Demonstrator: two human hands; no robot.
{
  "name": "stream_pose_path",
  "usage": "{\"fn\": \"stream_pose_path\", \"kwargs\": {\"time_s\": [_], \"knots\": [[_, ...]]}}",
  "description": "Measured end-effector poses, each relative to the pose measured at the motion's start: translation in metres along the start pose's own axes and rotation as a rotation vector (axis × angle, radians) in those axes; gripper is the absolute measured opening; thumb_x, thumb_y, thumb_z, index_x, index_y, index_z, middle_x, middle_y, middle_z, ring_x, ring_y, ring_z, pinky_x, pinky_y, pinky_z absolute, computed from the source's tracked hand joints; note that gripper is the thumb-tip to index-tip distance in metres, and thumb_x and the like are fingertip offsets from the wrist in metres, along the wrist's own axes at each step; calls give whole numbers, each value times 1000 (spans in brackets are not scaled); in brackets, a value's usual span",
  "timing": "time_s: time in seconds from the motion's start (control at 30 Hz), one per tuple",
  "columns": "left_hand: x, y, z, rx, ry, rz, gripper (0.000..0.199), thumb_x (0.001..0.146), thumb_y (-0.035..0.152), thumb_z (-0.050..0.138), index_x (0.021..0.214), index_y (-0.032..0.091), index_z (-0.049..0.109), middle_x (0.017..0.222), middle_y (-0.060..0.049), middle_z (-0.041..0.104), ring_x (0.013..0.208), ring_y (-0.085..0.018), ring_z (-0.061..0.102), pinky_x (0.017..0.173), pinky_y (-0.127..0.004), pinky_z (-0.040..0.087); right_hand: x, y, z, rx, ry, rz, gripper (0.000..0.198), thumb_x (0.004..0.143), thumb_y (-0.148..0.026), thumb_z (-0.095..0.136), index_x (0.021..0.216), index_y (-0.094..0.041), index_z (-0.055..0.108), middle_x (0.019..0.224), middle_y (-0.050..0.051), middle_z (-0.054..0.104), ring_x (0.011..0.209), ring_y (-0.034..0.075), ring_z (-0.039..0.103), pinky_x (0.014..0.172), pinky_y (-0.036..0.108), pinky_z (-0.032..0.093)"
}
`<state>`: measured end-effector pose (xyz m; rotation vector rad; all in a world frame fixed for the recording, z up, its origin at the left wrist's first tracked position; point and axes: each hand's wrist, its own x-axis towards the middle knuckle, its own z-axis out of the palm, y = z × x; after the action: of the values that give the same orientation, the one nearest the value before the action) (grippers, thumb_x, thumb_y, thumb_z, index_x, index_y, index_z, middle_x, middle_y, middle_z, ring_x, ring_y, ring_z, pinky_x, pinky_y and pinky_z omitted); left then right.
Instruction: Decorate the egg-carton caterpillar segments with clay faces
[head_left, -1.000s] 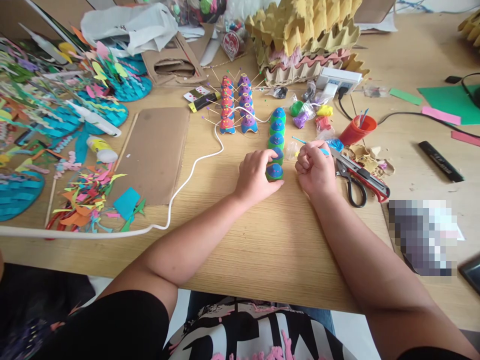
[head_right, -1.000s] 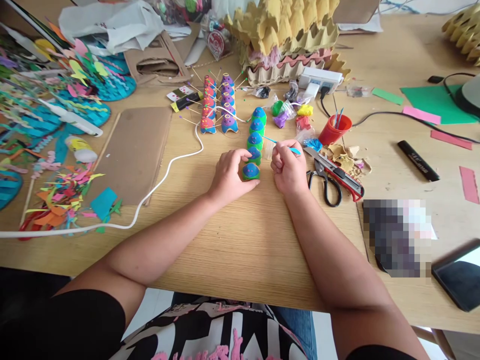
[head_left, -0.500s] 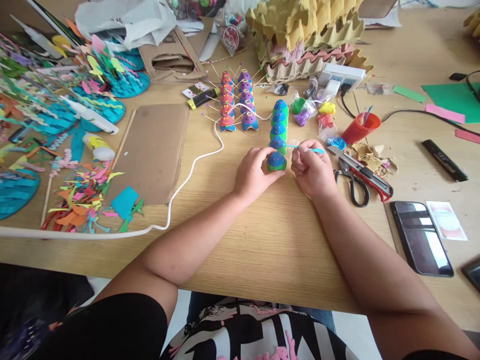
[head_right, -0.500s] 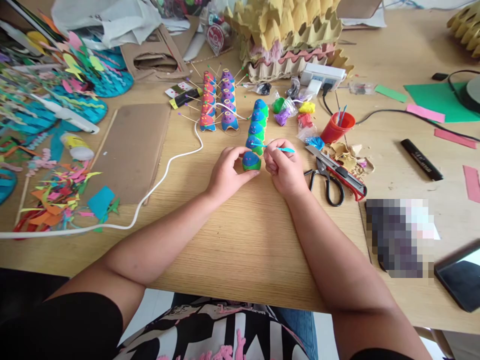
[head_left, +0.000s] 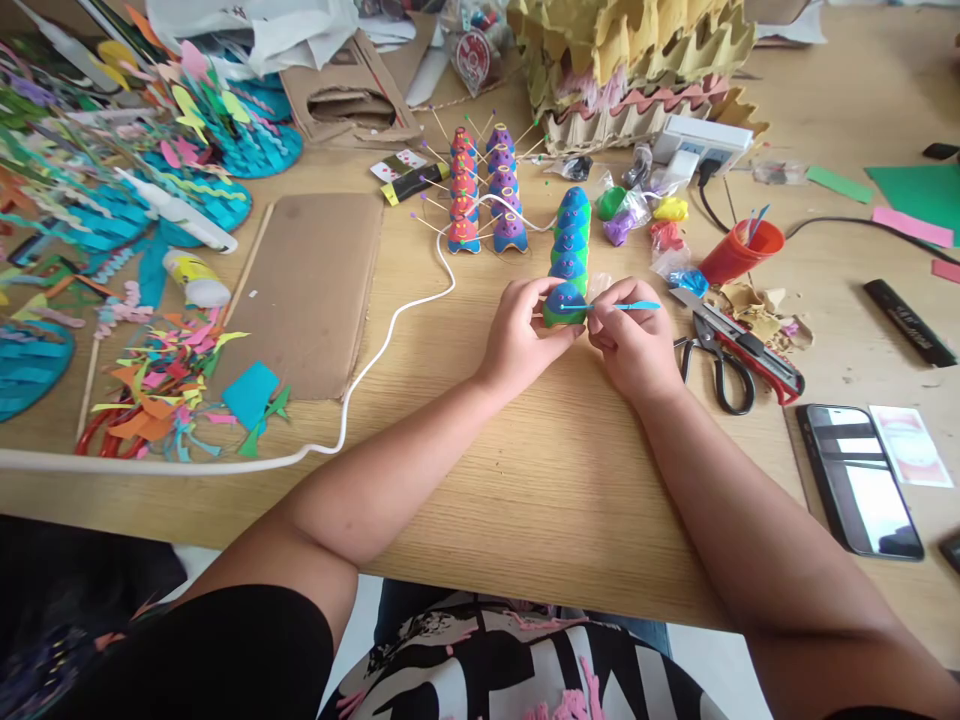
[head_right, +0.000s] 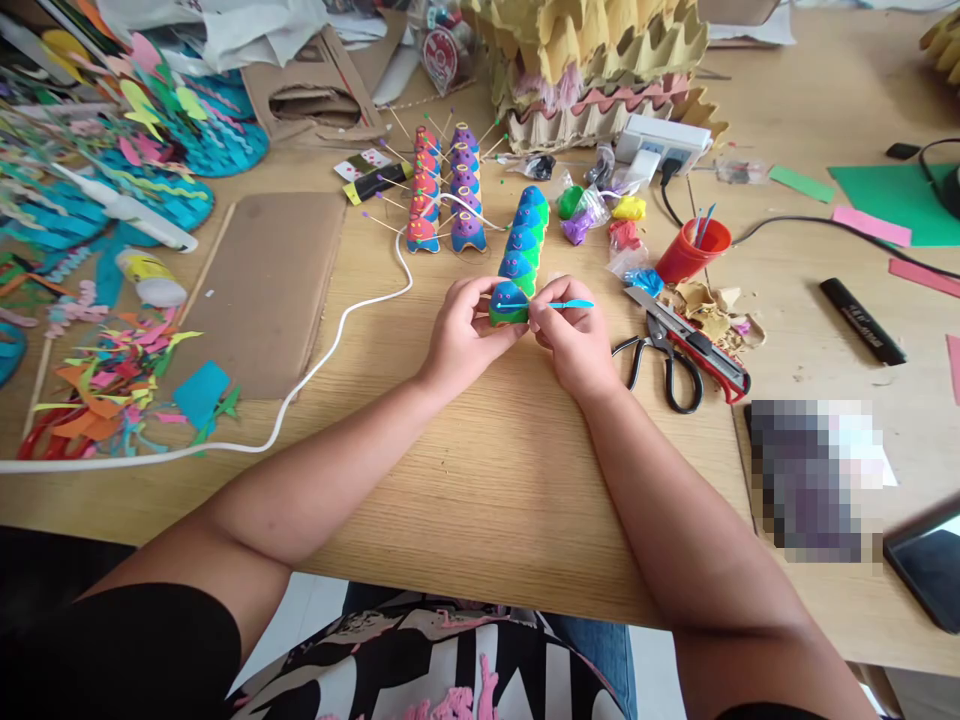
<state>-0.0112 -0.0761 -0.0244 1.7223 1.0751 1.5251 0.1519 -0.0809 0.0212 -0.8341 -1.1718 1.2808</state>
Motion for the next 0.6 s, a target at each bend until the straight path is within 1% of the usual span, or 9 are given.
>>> {"fn": "stream_pose_path", "kwargs": {"time_s": [0.1,0.27,0.43,0.6], "knots": [[0,-3,1,-3,-7,8,53,87,28,91,132,26,64,128,-8,65,114,-18,73,89,-26,66,-1,0,1,14,-5,0,41,79,-49,91,77,-24,59,61,-6,58,48,6,30,49,24,23],[-1,-7,2,-20,7,22,54,92,25,86,140,28,62,132,-9,62,120,-20,71,91,-26,67,1,-2,0,65,22,25,36,78,-40,91,76,-24,59,60,-6,58,48,6,30,49,24,21],[-1,-6,3,-37,25,50,53,92,23,85,140,29,63,130,-8,60,121,-20,70,92,-26,66,2,-2,-1,53,11,37,37,78,-43,90,77,-24,58,62,-6,57,48,6,28,49,24,21],[-2,-3,3,-33,20,40,55,89,19,85,139,28,63,132,-8,61,120,-19,70,91,-24,66,3,-1,0,71,28,53,39,78,-43,89,79,-25,55,62,-7,57,48,6,29,49,24,22]]}}
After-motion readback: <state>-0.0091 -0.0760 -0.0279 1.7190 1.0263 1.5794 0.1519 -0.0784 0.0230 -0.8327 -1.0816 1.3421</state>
